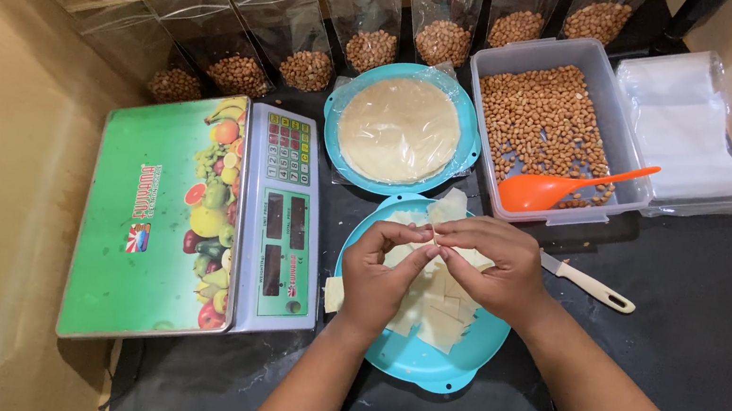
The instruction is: The recorder is separating thin square pastry wrappers one by one on a blue plate.
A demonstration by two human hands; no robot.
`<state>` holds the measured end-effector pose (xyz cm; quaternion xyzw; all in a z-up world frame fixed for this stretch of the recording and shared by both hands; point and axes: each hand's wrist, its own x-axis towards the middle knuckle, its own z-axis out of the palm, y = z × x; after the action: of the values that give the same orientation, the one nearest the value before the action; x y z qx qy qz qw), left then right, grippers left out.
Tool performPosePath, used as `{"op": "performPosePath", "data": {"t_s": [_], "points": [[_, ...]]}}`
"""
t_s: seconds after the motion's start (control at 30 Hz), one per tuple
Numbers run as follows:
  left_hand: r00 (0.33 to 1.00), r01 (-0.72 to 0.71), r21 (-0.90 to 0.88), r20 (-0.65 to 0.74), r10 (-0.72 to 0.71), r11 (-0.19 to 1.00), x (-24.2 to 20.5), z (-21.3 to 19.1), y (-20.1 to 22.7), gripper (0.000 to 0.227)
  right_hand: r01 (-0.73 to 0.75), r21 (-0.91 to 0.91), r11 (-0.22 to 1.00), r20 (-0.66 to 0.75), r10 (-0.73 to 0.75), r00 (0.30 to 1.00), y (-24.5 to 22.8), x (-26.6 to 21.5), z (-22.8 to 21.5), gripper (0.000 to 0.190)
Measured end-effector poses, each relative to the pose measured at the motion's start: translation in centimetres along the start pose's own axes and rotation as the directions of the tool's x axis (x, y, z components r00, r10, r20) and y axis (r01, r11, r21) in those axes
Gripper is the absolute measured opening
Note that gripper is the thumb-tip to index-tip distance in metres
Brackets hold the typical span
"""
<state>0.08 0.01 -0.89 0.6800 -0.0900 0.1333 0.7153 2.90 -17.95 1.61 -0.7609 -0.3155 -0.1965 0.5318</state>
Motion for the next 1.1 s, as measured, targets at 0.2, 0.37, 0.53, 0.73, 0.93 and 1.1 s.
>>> {"op": "performPosePath", "data": {"t_s": [0.2, 0.37, 0.53, 0.73, 0.93, 1.1], "points": [[0.999, 0.041, -0.034, -0.015, -0.042, 0.999, 0.1, 0.0, -0.5, 0.017, -0.006, -0.026, 1.0, 0.011, 0.007, 1.0, 0.1, 0.0, 0.0, 0.018], [0.999, 0.043, -0.018, -0.02, -0.044, 0.999, 0.0, 0.0, -0.6, 0.015, -0.014, -0.026, 1.0, 0.012, 0.014, 1.0, 0.2, -0.1, 0.0, 0.017], [0.999, 0.038, -0.01, -0.034, -0.038, 0.999, 0.0, 0.0, -1.0, 0.012, -0.023, -0.037, 0.999, -0.007, 0.022, 1.0, 0.5, -0.3, 0.1, 0.017], [0.981, 0.193, -0.134, 0.008, -0.194, 0.972, 0.2, -1.2, -2.5, 0.018, -0.18, 0.119, 0.976, -0.073, 0.189, 0.979, 0.6, 0.0, 0.0, 0.048], [0.992, 0.115, -0.282, 0.077, -0.097, 0.953, 1.6, -3.2, 1.8, 0.043, -0.48, 0.473, 0.739, 0.09, 0.501, 0.861, 5.8, -2.9, -1.0, 0.038], [0.974, 0.011, 0.506, -0.202, 0.105, 0.863, 0.5, -5.5, 8.0, 0.04, -0.417, 0.372, 0.829, 0.038, 0.436, 0.899, 4.7, -1.9, -1.9, 0.031]]}}
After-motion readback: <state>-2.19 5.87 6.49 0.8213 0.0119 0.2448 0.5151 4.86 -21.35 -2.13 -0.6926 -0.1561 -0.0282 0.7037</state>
